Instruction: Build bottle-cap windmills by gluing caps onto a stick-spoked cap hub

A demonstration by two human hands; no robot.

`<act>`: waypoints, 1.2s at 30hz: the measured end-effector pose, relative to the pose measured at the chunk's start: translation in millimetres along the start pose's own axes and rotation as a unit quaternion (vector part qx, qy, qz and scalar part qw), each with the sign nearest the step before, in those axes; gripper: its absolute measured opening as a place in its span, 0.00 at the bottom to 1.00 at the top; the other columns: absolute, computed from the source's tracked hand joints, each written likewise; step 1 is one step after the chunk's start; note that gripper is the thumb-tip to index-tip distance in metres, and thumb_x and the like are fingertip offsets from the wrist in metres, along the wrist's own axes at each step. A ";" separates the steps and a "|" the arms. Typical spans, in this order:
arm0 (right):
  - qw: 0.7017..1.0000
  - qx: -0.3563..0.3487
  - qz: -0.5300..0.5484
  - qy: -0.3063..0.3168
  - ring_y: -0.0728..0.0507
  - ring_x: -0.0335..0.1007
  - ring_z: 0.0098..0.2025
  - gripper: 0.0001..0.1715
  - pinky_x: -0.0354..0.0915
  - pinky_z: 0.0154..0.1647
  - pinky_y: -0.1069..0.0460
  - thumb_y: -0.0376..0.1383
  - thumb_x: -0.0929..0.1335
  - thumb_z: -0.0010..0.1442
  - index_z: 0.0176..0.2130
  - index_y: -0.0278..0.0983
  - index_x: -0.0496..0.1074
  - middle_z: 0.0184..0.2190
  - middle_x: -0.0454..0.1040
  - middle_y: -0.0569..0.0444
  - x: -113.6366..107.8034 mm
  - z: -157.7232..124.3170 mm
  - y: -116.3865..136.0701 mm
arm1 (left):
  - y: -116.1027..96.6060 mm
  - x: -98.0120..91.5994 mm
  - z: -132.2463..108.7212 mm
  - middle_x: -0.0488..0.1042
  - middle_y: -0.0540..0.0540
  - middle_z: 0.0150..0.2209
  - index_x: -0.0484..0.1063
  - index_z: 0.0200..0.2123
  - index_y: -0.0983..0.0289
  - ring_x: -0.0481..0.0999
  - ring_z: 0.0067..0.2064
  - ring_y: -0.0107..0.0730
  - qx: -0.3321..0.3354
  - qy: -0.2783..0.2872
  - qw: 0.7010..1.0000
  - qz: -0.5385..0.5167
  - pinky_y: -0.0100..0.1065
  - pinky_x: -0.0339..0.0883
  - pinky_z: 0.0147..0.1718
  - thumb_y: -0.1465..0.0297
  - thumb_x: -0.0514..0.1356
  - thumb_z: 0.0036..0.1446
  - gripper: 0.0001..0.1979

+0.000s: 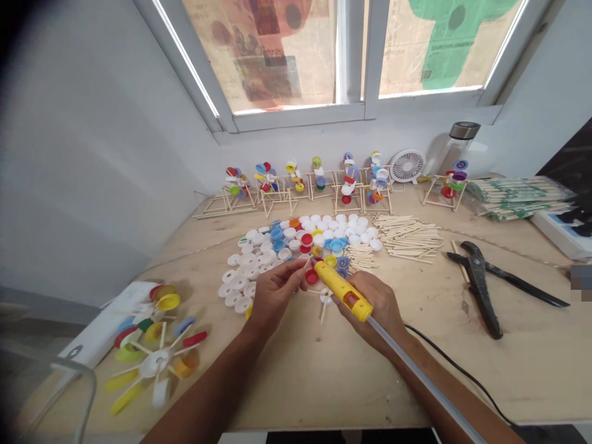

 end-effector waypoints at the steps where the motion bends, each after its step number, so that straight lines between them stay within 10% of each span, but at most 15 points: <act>1: 1.000 -0.004 -0.004 -0.002 0.48 0.64 0.26 0.10 0.58 0.27 0.53 0.41 0.65 0.60 0.30 0.38 0.65 0.24 0.68 0.55 -0.9 0.6 1.4 | 0.3 0.0 0.1 0.72 0.49 0.20 0.77 0.40 0.66 0.70 0.23 0.26 0.000 0.000 1.000 -0.001 0.28 0.66 0.25 0.65 0.61 0.53 0.13; 36: 0.997 -0.017 -0.075 -0.014 0.50 0.59 0.23 0.14 0.53 0.24 0.55 0.41 0.65 0.60 0.26 0.38 0.62 0.21 0.65 0.57 -0.5 -1.3 -2.6 | 1.1 1.1 0.2 0.72 0.50 0.19 0.78 0.39 0.66 0.69 0.23 0.25 -0.002 0.002 1.000 -0.007 0.27 0.66 0.24 0.65 0.62 0.52 0.13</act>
Point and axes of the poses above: each hand's wrist, its own z-axis towards the middle knuckle, its own x-axis out of the palm, y = z × x, the point moved 10 cm from there along z, towards the middle knuckle
